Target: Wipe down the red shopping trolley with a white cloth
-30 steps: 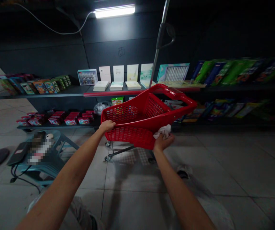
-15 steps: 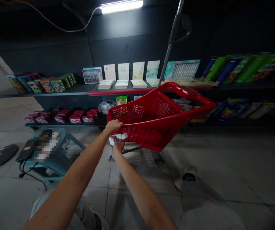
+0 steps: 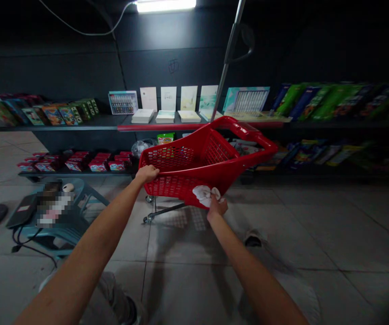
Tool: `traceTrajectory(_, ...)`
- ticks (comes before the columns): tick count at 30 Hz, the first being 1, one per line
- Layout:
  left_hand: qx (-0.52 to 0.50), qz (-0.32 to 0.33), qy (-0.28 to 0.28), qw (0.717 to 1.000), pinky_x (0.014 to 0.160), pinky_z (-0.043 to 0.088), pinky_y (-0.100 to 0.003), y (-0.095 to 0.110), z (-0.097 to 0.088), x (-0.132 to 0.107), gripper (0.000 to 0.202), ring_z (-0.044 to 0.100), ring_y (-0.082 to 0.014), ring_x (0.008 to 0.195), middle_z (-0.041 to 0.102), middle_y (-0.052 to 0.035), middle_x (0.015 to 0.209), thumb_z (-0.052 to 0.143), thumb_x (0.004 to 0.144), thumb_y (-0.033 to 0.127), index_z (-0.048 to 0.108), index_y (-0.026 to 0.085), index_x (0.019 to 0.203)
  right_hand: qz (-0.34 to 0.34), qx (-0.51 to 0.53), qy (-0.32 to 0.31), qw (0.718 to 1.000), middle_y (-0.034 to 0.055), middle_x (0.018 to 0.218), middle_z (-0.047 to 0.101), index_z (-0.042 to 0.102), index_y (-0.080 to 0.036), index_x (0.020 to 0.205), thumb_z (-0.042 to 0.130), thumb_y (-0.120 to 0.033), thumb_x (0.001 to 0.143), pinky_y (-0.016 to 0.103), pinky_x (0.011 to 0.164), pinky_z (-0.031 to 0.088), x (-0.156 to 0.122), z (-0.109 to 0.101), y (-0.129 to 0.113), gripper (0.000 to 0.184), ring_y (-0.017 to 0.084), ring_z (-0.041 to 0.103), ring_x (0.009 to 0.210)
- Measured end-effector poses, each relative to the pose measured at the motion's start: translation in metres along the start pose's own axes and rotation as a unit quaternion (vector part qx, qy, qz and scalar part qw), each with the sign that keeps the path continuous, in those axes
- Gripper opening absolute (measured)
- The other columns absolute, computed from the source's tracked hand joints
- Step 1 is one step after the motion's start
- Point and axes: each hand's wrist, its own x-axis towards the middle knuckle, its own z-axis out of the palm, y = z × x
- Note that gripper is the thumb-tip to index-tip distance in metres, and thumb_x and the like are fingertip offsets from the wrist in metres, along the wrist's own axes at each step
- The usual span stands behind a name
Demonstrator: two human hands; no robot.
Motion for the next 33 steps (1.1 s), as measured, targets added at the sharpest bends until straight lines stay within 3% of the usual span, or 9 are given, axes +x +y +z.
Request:
traceTrajectory(2, 0.0, -0.002, 0.003, 1.0, 0.087, 0.054, -0.03, -0.002, 0.0, 0.0, 0.054, 0.074, -0.0292, 0.109, 0.079, -0.0162, 0.112, 0.035, 0.096, 0.045, 0.08, 0.017, 0.102, -0.013, 0.016, 0.061, 0.998, 0.0031, 0.102, 0.069, 0.046, -0.025, 0.096, 0.065, -0.034, 0.075, 0.034, 0.082, 0.061, 0.016, -0.013, -0.018, 0.03, 0.022, 0.069, 0.098)
traceTrajectory(4, -0.001, 0.002, 0.007, 1.0, 0.087, 0.054, -0.03, -0.004, 0.001, 0.0, 0.054, 0.074, -0.0287, 0.109, 0.079, -0.0152, 0.112, 0.034, 0.096, 0.046, 0.081, 0.018, 0.1, -0.077, 0.018, 0.123, 0.989, 0.0054, 0.108, 0.069, 0.048, -0.023, 0.101, 0.065, -0.033, 0.076, 0.037, 0.09, 0.06, 0.03, -0.026, -0.048, 0.032, 0.022, 0.069, 0.101)
traceTrajectory(7, -0.001, 0.012, 0.013, 1.0, 0.087, 0.053, -0.029, -0.008, 0.002, 0.0, 0.055, 0.074, -0.0272, 0.108, 0.08, -0.0129, 0.11, 0.033, 0.097, 0.046, 0.081, 0.02, 0.096, -0.295, -0.044, 0.165, 0.94, 0.01, 0.117, 0.066, 0.054, -0.022, 0.11, 0.06, -0.03, 0.08, 0.043, 0.101, 0.055, 0.048, -0.049, -0.114, 0.031, 0.026, 0.066, 0.109)
traceTrajectory(9, 0.0, 0.016, 0.016, 1.0, 0.087, 0.053, -0.029, -0.009, 0.002, 0.0, 0.055, 0.074, -0.0267, 0.107, 0.08, -0.0121, 0.109, 0.032, 0.097, 0.045, 0.081, 0.021, 0.095, -0.432, -0.097, 0.145, 0.885, 0.0127, 0.122, 0.064, 0.058, -0.022, 0.113, 0.056, -0.027, 0.085, 0.046, 0.106, 0.051, 0.058, -0.06, -0.163, 0.029, 0.029, 0.062, 0.119)
traceTrajectory(12, 0.002, 0.018, 0.02, 1.0, 0.087, 0.053, -0.029, -0.011, 0.003, 0.001, 0.054, 0.074, -0.0266, 0.106, 0.08, -0.0121, 0.108, 0.033, 0.097, 0.045, 0.082, 0.02, 0.095, -0.55, -0.232, 0.018, 0.802, 0.014, 0.128, 0.062, 0.065, -0.021, 0.112, 0.055, -0.023, 0.086, 0.045, 0.11, 0.047, 0.073, -0.066, -0.222, 0.028, 0.03, 0.058, 0.125)
traceTrajectory(16, 0.002, 0.012, 0.027, 1.0, 0.088, 0.053, -0.029, -0.012, 0.003, 0.002, 0.053, 0.074, -0.0265, 0.107, 0.08, -0.0129, 0.11, 0.034, 0.098, 0.045, 0.082, 0.02, 0.097, -0.55, -0.439, -0.126, 0.699, 0.0152, 0.121, 0.068, 0.07, -0.017, 0.115, 0.05, -0.027, 0.092, 0.044, 0.104, 0.047, 0.083, -0.053, -0.251, 0.032, 0.03, 0.061, 0.118)
traceTrajectory(21, 0.008, -0.004, 0.048, 0.999, 0.09, 0.054, -0.032, -0.015, 0.005, -0.001, 0.054, 0.074, -0.0282, 0.107, 0.08, -0.0155, 0.109, 0.034, 0.098, 0.043, 0.082, 0.019, 0.097, -0.528, -0.586, -0.136, 0.599, 0.0191, 0.117, 0.071, 0.07, -0.013, 0.117, 0.05, -0.042, 0.096, 0.043, 0.095, 0.047, 0.068, -0.036, -0.253, 0.04, 0.033, 0.063, 0.112)
traceTrajectory(25, 0.013, -0.024, 0.069, 0.997, 0.094, 0.054, -0.035, -0.02, 0.006, -0.005, 0.055, 0.073, -0.0303, 0.112, 0.078, -0.0179, 0.113, 0.032, 0.099, 0.041, 0.082, 0.017, 0.101, -0.5, -0.622, -0.17, 0.577, 0.0208, 0.121, 0.072, 0.07, -0.013, 0.12, 0.048, -0.049, 0.097, 0.043, 0.094, 0.048, 0.054, -0.025, -0.259, 0.048, 0.034, 0.067, 0.111)
traceTrajectory(33, 0.001, -0.067, 0.102, 0.992, 0.096, 0.054, -0.038, -0.03, -0.014, -0.024, 0.047, 0.072, -0.0293, 0.113, 0.076, -0.0164, 0.119, 0.033, 0.099, 0.026, 0.078, 0.017, 0.11, -0.426, -0.635, -0.257, 0.59, 0.0229, 0.126, 0.071, 0.069, -0.014, 0.128, 0.048, -0.058, 0.095, 0.047, 0.095, 0.051, 0.03, -0.004, -0.27, 0.059, 0.039, 0.068, 0.118)
